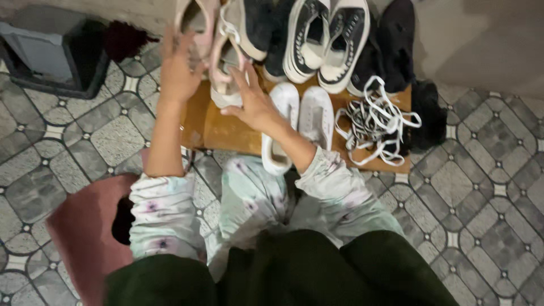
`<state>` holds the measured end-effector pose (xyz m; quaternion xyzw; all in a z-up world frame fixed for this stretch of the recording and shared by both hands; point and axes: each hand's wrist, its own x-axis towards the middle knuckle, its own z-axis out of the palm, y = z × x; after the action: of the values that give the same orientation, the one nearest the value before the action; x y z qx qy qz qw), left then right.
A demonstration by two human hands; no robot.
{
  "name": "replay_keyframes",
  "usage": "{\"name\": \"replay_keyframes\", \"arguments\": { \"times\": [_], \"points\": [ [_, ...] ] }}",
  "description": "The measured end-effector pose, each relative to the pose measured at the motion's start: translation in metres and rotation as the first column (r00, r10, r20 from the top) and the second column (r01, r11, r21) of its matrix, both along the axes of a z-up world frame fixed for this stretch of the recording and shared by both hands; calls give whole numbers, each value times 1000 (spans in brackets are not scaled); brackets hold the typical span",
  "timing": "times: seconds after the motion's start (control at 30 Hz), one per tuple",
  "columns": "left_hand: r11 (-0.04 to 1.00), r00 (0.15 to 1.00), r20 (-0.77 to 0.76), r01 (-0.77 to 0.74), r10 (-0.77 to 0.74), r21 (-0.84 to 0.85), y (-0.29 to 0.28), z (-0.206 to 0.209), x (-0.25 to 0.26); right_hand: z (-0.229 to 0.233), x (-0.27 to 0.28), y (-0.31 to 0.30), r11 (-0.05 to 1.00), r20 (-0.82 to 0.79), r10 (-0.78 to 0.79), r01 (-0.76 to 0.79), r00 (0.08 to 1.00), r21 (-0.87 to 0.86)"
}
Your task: The person removes laces from several pairs of shoes on a wooden bench, then re-laces them one by one. They handle black-and-white canvas shoes, pink sneakers, and white sneakers, threading laces through eyelets and tying them.
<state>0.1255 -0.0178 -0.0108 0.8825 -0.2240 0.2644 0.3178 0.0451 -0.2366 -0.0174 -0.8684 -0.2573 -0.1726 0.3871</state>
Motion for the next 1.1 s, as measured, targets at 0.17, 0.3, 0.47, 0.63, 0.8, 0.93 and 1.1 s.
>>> {"name": "replay_keyframes", "arguments": {
  "times": [0.17,0.3,0.47,0.63,0.8,0.93,1.1],
  "points": [
    [993,968,-223,-118,116,6,12,2,12,-21,32,13,993,-182,-116,119,977,8],
    [992,974,-196,-121,111,-44,28,8,2,-32,41,24,989,-168,-80,99,983,108],
    [997,997,-11,-77,77,-31,51,11,4,-31,58,48,987,-232,-124,145,965,73],
    [998,1000,-21,-16,14,-66,58,11,7,1,53,46,994,-169,-111,109,979,-22],
    [999,997,-74,4,-7,-47,60,9,11,35,62,10,945,-356,-307,237,883,-227],
    [996,996,19,85,-85,15,63,8,20,23,94,-9,872,98,-347,359,933,-333],
    [991,990,-44,132,-133,-29,70,14,27,-26,107,-17,775,-17,-341,272,940,-570]
  ]
}}
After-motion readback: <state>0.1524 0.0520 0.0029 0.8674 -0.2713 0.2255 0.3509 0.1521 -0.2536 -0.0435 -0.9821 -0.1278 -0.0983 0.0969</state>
